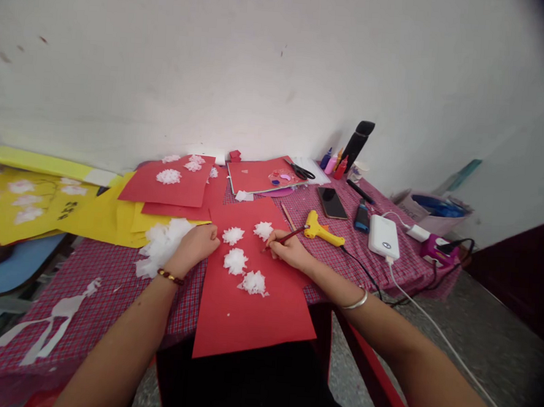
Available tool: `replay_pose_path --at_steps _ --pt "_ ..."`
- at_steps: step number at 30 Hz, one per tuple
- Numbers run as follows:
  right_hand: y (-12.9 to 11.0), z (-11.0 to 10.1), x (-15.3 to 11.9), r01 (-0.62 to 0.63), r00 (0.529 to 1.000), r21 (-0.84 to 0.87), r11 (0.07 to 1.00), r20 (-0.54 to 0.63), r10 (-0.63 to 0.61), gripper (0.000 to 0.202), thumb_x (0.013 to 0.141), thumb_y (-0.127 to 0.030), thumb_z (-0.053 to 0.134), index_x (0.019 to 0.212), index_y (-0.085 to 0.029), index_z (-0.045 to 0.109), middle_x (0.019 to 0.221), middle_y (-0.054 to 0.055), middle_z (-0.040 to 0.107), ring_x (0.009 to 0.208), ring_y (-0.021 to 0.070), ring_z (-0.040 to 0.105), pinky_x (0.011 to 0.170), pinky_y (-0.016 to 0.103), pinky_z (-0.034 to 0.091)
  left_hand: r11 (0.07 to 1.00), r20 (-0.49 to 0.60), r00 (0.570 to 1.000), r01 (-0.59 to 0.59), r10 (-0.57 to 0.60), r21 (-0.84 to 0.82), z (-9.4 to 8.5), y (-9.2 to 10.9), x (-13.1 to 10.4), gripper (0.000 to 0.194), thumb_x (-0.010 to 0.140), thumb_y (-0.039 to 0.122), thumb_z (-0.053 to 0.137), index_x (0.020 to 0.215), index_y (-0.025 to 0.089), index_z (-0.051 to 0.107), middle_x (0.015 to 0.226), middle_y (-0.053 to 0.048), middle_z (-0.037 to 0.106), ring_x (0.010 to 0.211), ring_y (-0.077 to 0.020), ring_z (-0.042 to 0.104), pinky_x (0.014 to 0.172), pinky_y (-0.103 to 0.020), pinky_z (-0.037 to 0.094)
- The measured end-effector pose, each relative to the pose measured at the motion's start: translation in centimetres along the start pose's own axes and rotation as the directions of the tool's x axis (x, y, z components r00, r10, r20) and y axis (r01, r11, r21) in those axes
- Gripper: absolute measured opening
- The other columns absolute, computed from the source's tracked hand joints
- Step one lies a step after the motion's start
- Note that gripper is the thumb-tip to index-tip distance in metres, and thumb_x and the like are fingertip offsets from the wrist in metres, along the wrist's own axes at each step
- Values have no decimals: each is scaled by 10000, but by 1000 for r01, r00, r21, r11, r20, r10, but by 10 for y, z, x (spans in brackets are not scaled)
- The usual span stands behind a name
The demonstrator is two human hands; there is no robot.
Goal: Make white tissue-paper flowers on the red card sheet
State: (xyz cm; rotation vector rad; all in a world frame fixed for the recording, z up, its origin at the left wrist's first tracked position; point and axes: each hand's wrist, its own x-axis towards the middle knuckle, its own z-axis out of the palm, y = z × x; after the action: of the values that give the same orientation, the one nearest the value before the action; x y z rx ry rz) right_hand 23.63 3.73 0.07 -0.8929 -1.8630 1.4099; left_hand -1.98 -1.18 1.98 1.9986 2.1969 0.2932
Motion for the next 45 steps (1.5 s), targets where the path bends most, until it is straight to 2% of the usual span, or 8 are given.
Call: replay_pose_path --at_steps 4,13,18,23,26,30,39,45 --pt "2 2 0 -5 999 6 1000 37 4 67 693 -151 487 691 -179 548 493 -53 527 451 85 465 460 191 351 1000 0 1000 -7 7 -2 2 -2 1 106 741 171 443 641 206 443 612 -4 473 594 -167 438 552 -291 227" --pt "5 -2 2 -7 1000 -3 1000 -30 7 69 648 -164 450 633 -185 514 458 -65 463 409 80 394 415 194 284 1000 0 1000 -7 7 -11 2 -2 1 102 733 151 440 649 201 465 616 -8 482 597 -168 442 552 -293 225" --pt "4 -3 2 4 998 1 1000 -68 -4 71 665 -171 450 623 -190 504 441 -71 424 406 81 370 421 199 277 1000 5 1000 -6 6 -19 0 -1 0 112 732 150 444 634 204 443 602 -4 471 584 -164 428 546 -291 219" --pt "1 2 1 18 1000 21 1000 -8 -18 77 748 -224 491 738 -181 554 508 -48 520 455 95 439 467 213 345 1000 1 1000 -14 14 -21 2 -2 1 116 734 149 444 632 203 450 607 -7 474 584 -165 423 550 -296 211" --pt "0 4 1 32 998 10 999 58 -33 93 756 -218 526 772 -163 599 568 -27 558 510 98 485 503 214 366 1000 -5 1000 -16 16 -23 4 -4 2 112 739 158 447 638 201 467 607 -6 477 569 -161 408 545 -298 207" --pt "-1 4 0 26 996 7 1000 82 -27 114 779 -237 542 780 -156 621 590 -16 573 525 97 496 506 210 370 1000 -14 1000 -15 14 -28 6 -6 2 102 735 164 455 645 197 489 613 -7 489 563 -159 403 539 -298 210" --pt "2 4 1 -32 998 -6 999 57 32 121 757 -169 477 744 -177 597 565 -28 575 489 94 493 483 203 376 999 -35 999 -24 22 -41 7 -6 2 103 730 167 447 634 200 462 608 -4 475 551 -153 383 532 -295 205" --pt "2 6 2 -36 998 -29 999 46 37 127 776 -180 464 763 -173 590 573 -30 575 480 89 479 478 201 368 999 -31 999 -17 16 -37 7 -6 3 100 713 167 452 619 202 447 586 3 449 534 -151 363 527 -297 197"
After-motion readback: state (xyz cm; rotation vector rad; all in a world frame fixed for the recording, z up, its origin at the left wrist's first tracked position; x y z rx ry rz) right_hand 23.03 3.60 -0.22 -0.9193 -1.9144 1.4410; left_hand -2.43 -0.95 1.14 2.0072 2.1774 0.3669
